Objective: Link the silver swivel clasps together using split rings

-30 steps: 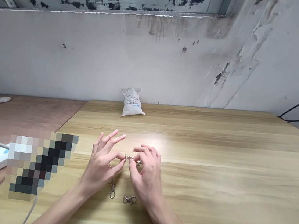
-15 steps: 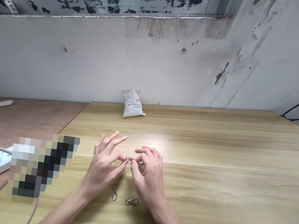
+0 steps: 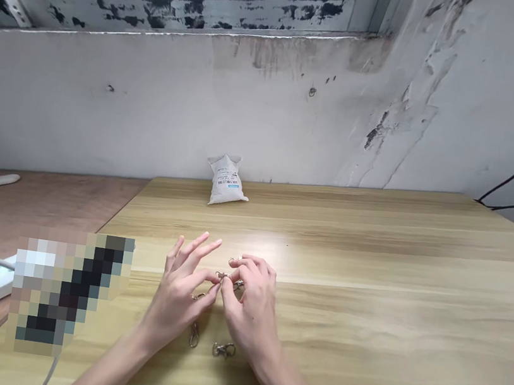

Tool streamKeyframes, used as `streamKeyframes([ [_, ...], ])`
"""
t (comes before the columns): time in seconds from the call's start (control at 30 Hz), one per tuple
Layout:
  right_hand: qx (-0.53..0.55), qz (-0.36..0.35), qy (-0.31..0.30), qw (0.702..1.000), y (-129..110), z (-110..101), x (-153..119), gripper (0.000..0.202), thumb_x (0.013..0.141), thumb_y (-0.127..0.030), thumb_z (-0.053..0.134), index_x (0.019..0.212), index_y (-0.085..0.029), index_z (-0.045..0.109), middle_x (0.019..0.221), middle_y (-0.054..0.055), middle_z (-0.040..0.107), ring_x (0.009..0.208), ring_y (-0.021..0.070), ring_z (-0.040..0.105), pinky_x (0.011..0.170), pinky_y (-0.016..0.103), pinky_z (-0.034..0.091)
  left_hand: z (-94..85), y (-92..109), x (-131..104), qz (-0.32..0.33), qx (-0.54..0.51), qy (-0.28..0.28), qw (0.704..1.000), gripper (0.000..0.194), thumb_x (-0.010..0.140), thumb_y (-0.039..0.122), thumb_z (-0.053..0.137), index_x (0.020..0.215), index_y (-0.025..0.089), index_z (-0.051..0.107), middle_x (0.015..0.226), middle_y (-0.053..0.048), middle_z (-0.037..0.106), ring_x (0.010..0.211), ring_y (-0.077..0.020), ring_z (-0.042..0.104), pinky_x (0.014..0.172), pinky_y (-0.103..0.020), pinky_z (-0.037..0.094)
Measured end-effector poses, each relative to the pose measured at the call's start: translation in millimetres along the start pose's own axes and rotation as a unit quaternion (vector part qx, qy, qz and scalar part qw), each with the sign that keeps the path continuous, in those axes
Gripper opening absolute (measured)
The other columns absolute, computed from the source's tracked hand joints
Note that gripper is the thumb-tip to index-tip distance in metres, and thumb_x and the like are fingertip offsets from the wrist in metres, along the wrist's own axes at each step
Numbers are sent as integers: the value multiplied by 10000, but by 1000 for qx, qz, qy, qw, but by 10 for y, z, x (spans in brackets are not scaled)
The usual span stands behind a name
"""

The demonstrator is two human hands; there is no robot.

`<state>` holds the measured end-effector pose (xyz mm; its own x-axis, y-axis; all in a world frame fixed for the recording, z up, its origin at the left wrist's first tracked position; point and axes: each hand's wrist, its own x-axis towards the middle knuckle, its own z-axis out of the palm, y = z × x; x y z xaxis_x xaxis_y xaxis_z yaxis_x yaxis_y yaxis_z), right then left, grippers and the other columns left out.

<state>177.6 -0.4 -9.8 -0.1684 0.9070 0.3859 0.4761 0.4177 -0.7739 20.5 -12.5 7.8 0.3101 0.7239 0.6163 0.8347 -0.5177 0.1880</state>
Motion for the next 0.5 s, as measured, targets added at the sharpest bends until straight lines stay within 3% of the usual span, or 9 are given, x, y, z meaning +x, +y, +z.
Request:
streamKeyframes([
  [0.5,16,-27,23,999,-14,-31,3,157,867,-187,549,714,-222,542,1049,28,689,1120,250,531,957,453,342,-64,-64,11,-24,21,9,999,131,837,178,630,710,207,642,1354,-48,590,1350,-297,441,1156,-619,211],
])
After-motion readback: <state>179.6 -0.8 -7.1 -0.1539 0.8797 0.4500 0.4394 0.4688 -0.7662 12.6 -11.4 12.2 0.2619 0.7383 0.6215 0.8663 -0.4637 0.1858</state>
